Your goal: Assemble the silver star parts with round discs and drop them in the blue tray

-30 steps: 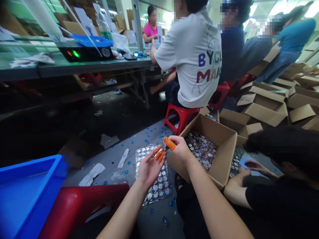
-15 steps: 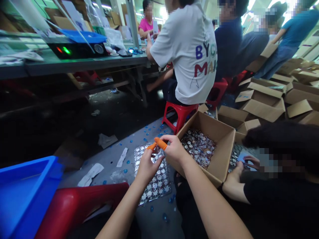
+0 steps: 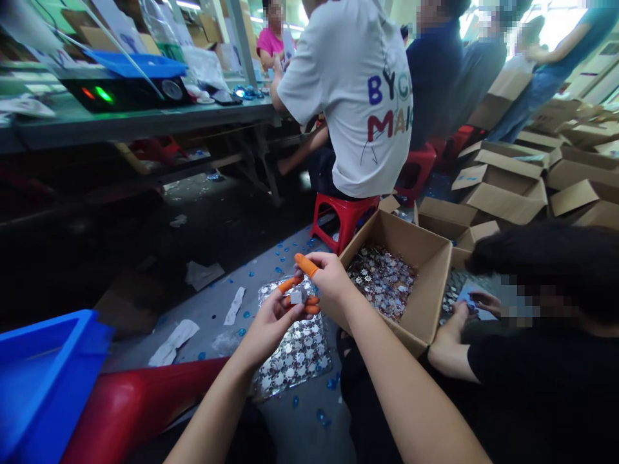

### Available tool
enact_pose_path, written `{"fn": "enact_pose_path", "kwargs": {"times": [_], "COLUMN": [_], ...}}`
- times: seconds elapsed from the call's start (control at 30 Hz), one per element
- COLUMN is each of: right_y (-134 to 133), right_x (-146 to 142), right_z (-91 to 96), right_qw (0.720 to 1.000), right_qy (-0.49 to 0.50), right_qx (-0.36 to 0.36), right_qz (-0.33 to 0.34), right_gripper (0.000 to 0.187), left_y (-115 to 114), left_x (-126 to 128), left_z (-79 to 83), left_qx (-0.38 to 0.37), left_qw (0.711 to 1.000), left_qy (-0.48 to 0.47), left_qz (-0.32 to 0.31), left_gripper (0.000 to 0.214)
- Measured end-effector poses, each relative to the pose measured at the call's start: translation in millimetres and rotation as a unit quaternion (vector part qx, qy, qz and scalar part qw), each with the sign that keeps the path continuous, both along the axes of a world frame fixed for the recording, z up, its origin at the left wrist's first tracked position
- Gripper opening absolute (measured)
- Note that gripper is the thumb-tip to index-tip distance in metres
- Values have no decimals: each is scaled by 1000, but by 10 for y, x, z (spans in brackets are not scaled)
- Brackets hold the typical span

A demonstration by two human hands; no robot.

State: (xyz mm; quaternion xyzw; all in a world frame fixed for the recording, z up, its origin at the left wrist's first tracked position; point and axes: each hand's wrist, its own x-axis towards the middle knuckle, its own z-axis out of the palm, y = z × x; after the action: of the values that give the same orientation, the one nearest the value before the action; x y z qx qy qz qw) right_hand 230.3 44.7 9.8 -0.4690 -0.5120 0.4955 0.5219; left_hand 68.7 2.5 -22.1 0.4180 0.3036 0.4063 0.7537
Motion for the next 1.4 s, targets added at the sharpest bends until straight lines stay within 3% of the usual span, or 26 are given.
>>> {"fn": "enact_pose_path", "kwargs": {"times": [0.13, 0.27, 0.4, 0.5, 0.63, 0.8, 0.93, 1.03, 1.2, 1.4], "right_y": [23, 32, 7, -32, -58, -42, -34, -22, 2, -40], "right_x": [11, 48, 83, 84, 49, -20, -40, -14, 35, -73], "right_z": [-8, -77, -136, -151, -178, -222, -228, -235, -277, -232], "right_qw": [999, 999, 993, 985, 980, 974, 975, 975, 977, 976], "right_qy": [27, 33, 84, 96, 94, 121, 134, 161, 153, 151], "right_qx": [-21, -30, -39, -29, -25, -35, -37, -34, -31, -47], "right_qz": [-3, -1, 73, 140, 176, 188, 171, 150, 144, 149], "right_gripper": [37, 34, 31, 49, 67, 58, 51, 50, 54, 57], "left_y": [23, 62, 111, 149, 165, 144, 140, 132, 82, 78], "left_x": [-14, -48, -102, -146, -199, -226, -225, -262, -363, -363], "left_z": [21, 39, 65, 63, 73, 123, 127, 117, 151, 176], "left_qx": [-3, 0, 0, -1, 2, 3, 17, 58, 203, 296], "left_qw": [999, 996, 990, 985, 989, 996, 994, 977, 913, 885], "left_qy": [-10, -5, 8, 7, 14, 26, 71, 168, 239, 240], "left_qz": [39, 91, 141, 171, 148, 91, 85, 121, 260, 266], "left_gripper": [72, 61, 53, 56, 54, 48, 50, 50, 38, 33]}}
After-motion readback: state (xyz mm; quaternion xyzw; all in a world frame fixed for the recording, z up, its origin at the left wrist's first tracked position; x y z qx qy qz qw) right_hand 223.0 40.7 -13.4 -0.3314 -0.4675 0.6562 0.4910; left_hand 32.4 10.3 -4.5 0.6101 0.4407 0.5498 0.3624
